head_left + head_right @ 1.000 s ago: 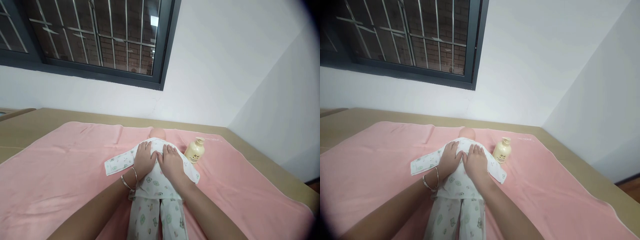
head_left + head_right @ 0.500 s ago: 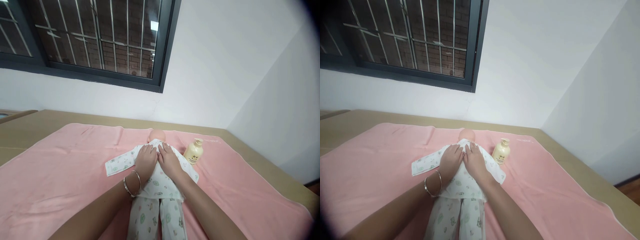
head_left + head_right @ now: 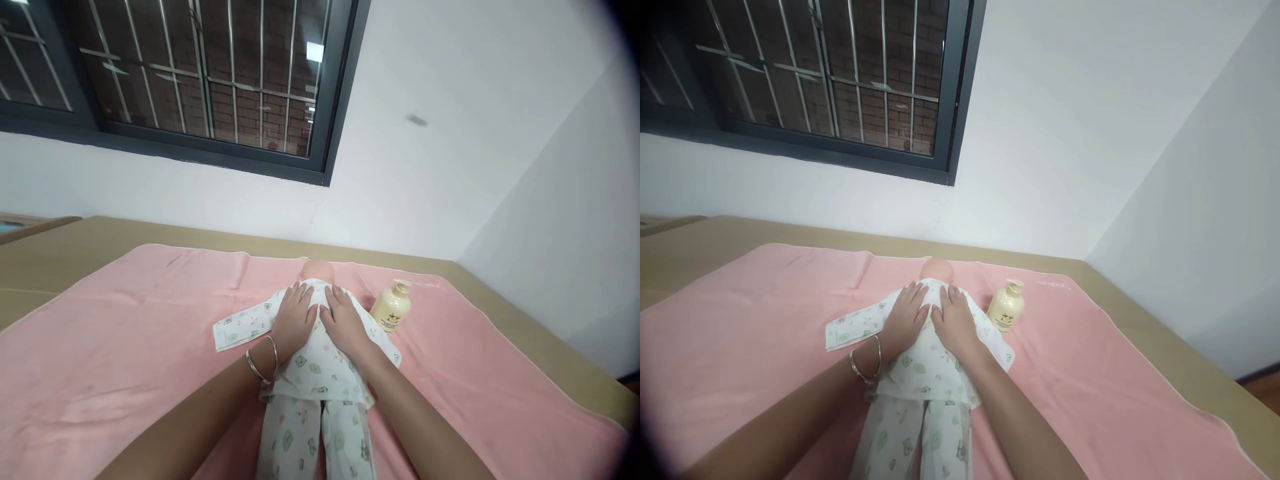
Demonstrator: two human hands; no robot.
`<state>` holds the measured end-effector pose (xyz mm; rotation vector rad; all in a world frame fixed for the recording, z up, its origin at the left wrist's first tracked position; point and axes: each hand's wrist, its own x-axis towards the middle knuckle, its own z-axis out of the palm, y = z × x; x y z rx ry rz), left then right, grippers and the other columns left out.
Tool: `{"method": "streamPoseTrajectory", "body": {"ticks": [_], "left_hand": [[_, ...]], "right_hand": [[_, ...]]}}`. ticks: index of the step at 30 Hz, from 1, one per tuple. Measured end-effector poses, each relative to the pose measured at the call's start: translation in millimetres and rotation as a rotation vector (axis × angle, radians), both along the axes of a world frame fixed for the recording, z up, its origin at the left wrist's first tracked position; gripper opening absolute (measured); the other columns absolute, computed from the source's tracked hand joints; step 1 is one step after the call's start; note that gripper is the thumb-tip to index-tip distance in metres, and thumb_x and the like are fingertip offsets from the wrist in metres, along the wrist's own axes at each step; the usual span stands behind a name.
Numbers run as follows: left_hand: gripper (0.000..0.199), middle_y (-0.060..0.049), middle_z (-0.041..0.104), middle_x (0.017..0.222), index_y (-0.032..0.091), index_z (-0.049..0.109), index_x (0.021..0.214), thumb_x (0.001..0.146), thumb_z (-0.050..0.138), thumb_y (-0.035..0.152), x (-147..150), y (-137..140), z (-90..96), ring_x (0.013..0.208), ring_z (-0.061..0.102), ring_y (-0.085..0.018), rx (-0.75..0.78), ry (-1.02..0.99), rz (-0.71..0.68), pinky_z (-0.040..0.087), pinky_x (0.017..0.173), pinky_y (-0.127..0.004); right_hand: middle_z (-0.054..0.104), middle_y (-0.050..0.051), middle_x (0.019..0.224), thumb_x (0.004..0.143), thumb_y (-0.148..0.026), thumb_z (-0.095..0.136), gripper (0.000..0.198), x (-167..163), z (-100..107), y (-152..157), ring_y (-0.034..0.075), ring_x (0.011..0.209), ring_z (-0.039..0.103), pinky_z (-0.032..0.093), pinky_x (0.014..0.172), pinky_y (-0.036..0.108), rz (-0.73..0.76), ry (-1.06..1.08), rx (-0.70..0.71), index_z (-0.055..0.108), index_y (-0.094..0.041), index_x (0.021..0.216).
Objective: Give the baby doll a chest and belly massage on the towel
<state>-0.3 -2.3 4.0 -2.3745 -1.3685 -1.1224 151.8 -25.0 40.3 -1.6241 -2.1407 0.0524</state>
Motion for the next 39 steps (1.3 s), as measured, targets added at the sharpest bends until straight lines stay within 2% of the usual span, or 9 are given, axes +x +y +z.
{"method": "streamPoseTrajectory", "body": {"ticks": [3, 5, 8, 12, 16, 24, 32, 35, 39], "left_hand": [[0.031, -0.015, 0.062, 0.121, 0.011, 0.059, 0.117, 0.095, 0.038, 0.018, 1.1, -5.5, 6.2, 0.118, 0.054, -0.027, 0.115, 0.020, -0.058, 0.040, 0.107, -0.049], [0.026, -0.014, 0.065, 0.108, 0.013, 0.063, 0.105, 0.095, 0.039, 0.017, 1.6, -10.0, 11.1, 0.106, 0.059, -0.025, 0.174, 0.014, -0.073, 0.047, 0.098, -0.046], [0.023, -0.013, 0.065, 0.096, 0.014, 0.064, 0.094, 0.094, 0.041, 0.018, 1.7, -14.3, 14.9, 0.092, 0.060, -0.024, 0.170, -0.012, -0.048, 0.053, 0.086, -0.043], [0.028, -0.017, 0.063, 0.114, 0.011, 0.059, 0.114, 0.091, 0.045, 0.022, 1.1, -11.1, 11.1, 0.109, 0.057, -0.029, 0.058, -0.059, 0.043, 0.049, 0.095, -0.048], [0.038, -0.019, 0.056, 0.130, 0.008, 0.053, 0.126, 0.093, 0.043, 0.024, 0.3, -4.5, 4.8, 0.124, 0.049, -0.032, -0.011, -0.029, 0.043, 0.041, 0.106, -0.052], [0.034, -0.016, 0.060, 0.128, 0.011, 0.057, 0.123, 0.095, 0.039, 0.021, 3.0, -3.7, 4.1, 0.124, 0.051, -0.028, 0.040, -0.003, -0.022, 0.040, 0.107, -0.050], [0.023, -0.011, 0.069, 0.102, 0.015, 0.065, 0.096, 0.094, 0.042, 0.016, 2.6, -13.0, 8.3, 0.101, 0.061, -0.023, 0.231, -0.030, -0.073, 0.051, 0.094, -0.043], [0.019, -0.011, 0.068, 0.104, 0.016, 0.064, 0.098, 0.091, 0.046, 0.019, 2.5, -13.6, 8.5, 0.100, 0.061, -0.026, 0.149, -0.084, 0.006, 0.052, 0.090, -0.045], [0.032, -0.015, 0.062, 0.124, 0.013, 0.058, 0.118, 0.089, 0.048, 0.023, 2.4, -8.6, 3.8, 0.119, 0.054, -0.031, 0.022, -0.115, 0.089, 0.045, 0.102, -0.051]], "right_hand": [[0.039, 0.019, 0.149, 0.098, -0.025, 0.032, 0.049, -6.2, 0.6, -7.8, 0.028, 0.141, 0.031, 0.024, 0.116, 0.040, -0.003, -0.079, 0.038, 0.044, -0.007, 0.142], [0.042, 0.020, 0.147, 0.098, -0.024, 0.031, 0.048, -12.3, 1.9, -16.7, 0.029, 0.139, 0.035, 0.026, 0.115, 0.040, -0.028, -0.129, 0.053, 0.047, -0.006, 0.140], [0.046, 0.020, 0.144, 0.099, -0.025, 0.031, 0.047, -16.8, 4.2, -24.7, 0.029, 0.137, 0.039, 0.028, 0.113, 0.040, -0.063, -0.148, 0.056, 0.050, -0.008, 0.138], [0.043, 0.018, 0.147, 0.098, -0.034, 0.034, 0.051, -9.6, 4.3, -16.7, 0.029, 0.138, 0.036, 0.029, 0.112, 0.040, -0.083, -0.058, 0.004, 0.046, -0.009, 0.141], [0.034, 0.017, 0.152, 0.097, -0.039, 0.037, 0.058, 0.4, -0.6, -4.0, 0.028, 0.143, 0.028, 0.023, 0.116, 0.041, -0.047, 0.018, -0.022, 0.037, -0.008, 0.146], [0.031, 0.016, 0.154, 0.099, -0.029, 0.034, 0.050, 0.9, -2.8, -2.0, 0.029, 0.144, 0.024, 0.022, 0.116, 0.046, 0.042, -0.026, 0.011, 0.037, -0.018, 0.148], [0.049, 0.018, 0.142, 0.099, -0.030, 0.034, 0.045, -12.1, 5.7, -23.9, 0.028, 0.134, 0.042, 0.032, 0.110, 0.040, -0.088, -0.126, 0.065, 0.052, -0.017, 0.138], [0.051, 0.016, 0.141, 0.098, -0.033, 0.036, 0.046, -10.6, 5.3, -22.4, 0.028, 0.134, 0.042, 0.032, 0.110, 0.039, -0.129, -0.081, 0.040, 0.052, -0.017, 0.137], [0.040, 0.017, 0.149, 0.098, -0.038, 0.036, 0.053, -3.8, 0.9, -10.7, 0.027, 0.141, 0.030, 0.024, 0.114, 0.041, -0.089, -0.020, 0.013, 0.041, -0.014, 0.145]]}}
